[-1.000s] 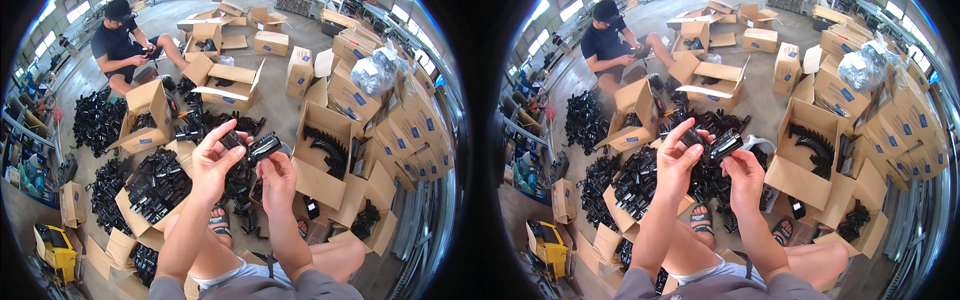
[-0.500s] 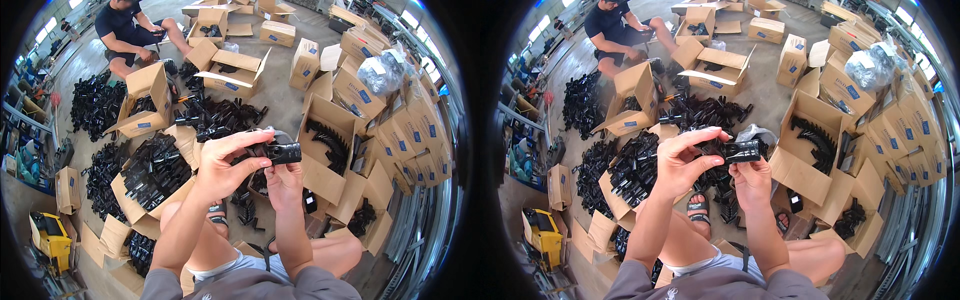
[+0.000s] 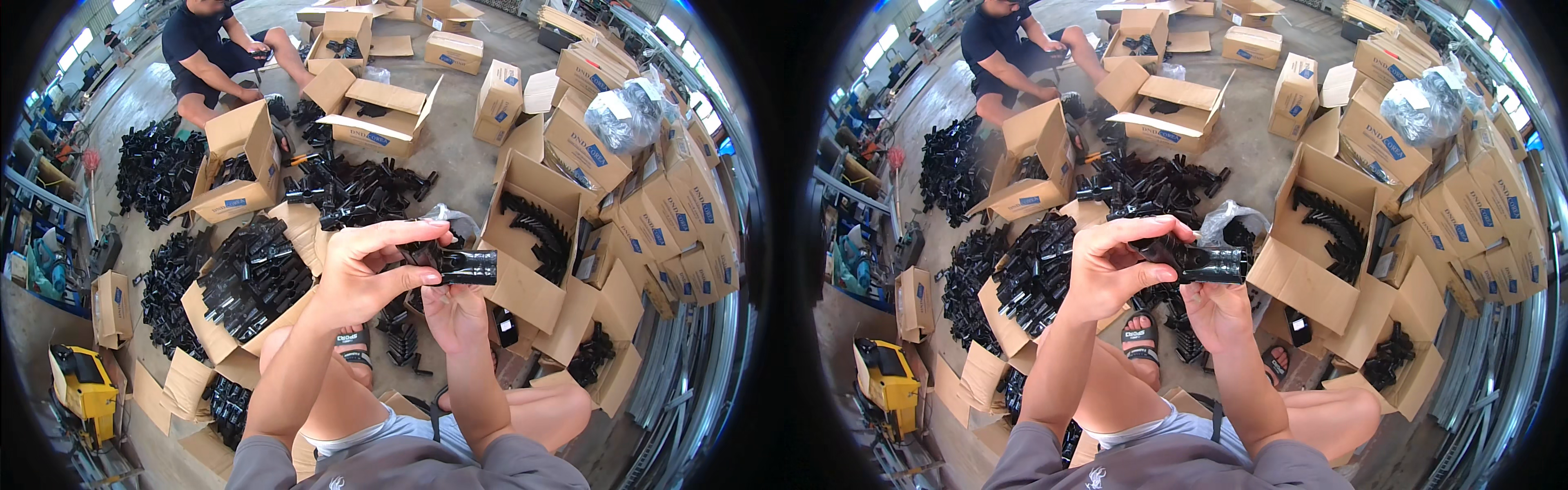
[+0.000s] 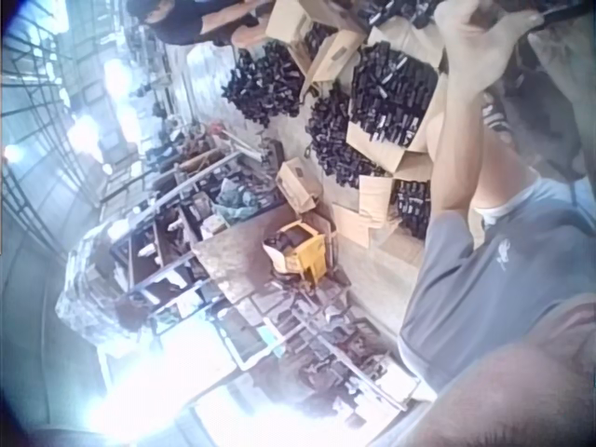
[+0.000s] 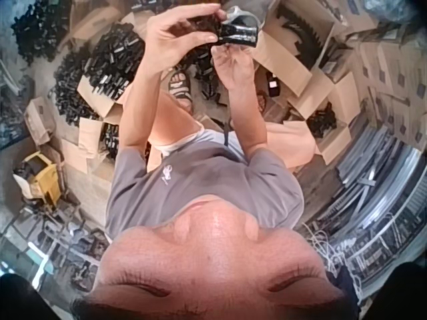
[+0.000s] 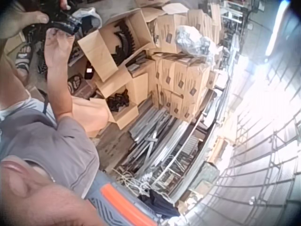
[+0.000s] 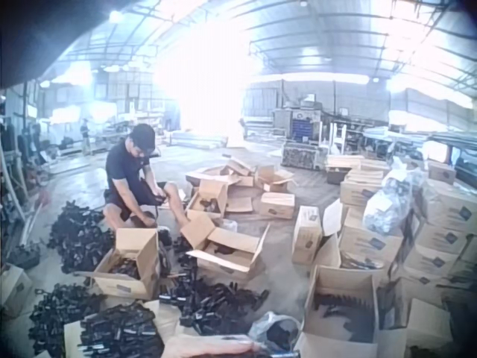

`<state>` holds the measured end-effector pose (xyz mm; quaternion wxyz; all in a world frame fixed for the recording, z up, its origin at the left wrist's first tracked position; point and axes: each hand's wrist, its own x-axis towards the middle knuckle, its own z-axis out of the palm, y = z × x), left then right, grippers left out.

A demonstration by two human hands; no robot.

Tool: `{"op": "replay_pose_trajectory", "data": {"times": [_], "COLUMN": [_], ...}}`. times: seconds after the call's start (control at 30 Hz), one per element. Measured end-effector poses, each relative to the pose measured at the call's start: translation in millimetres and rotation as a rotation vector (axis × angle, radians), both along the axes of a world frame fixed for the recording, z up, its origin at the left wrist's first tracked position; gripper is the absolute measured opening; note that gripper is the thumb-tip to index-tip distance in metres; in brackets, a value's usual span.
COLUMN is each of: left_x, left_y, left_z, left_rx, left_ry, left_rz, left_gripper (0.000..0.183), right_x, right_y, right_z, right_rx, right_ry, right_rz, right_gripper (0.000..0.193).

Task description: The person takes black plastic components from a box and inserts a small metal piece into each one by hand while sitting on the floor.

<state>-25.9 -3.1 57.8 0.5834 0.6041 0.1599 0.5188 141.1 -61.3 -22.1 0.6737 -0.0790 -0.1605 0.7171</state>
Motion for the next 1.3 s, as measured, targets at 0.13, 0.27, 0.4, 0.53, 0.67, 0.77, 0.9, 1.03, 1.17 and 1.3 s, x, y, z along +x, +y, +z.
{"op": "replay_pose_trajectory", "data": {"times": [0.13,0.27,0.4,0.53,0.67,0.77,0.9,1.03,1.17,1.3], "left_x": [1,1,1,-3,-1,-3,-5,-6,-6,-5], "left_y": [3,2,3,3,0,-1,1,1,1,0], "left_z": [-4,-4,-3,0,6,8,5,9,6,5], "left_rx": [0.036,0.051,0.048,0.110,0.116,0.099,0.153,0.150,0.150,0.117], "left_ry": [-0.022,-0.009,0.014,0.037,0.069,0.067,0.118,0.146,0.129,0.112], "left_rz": [-0.029,-0.026,-0.027,-0.027,-0.021,-0.026,-0.004,-0.027,-0.054,-0.045], "left_gripper": [0.057,0.058,0.059,0.057,0.046,0.046,0.047,0.049,0.052,0.052], "right_x": [-6,-7,-8,-13,-13,-15,-14,-15,-16,-15], "right_y": [-3,-7,-9,-11,-13,-14,-15,-20,-22,-22], "right_z": [7,9,10,10,7,8,0,-6,-8,-8], "right_rx": [0.030,-0.013,-0.033,-0.030,-0.064,-0.082,-0.051,-0.049,-0.055,-0.050], "right_ry": [0.078,0.119,0.185,0.189,0.240,0.270,0.199,0.063,-0.012,-0.051], "right_rz": [0.036,0.038,0.089,0.077,0.129,0.148,0.106,0.002,-0.070,-0.140], "right_gripper": [0.060,0.049,0.040,0.042,0.048,0.050,0.048,0.043,0.032,0.024]}}
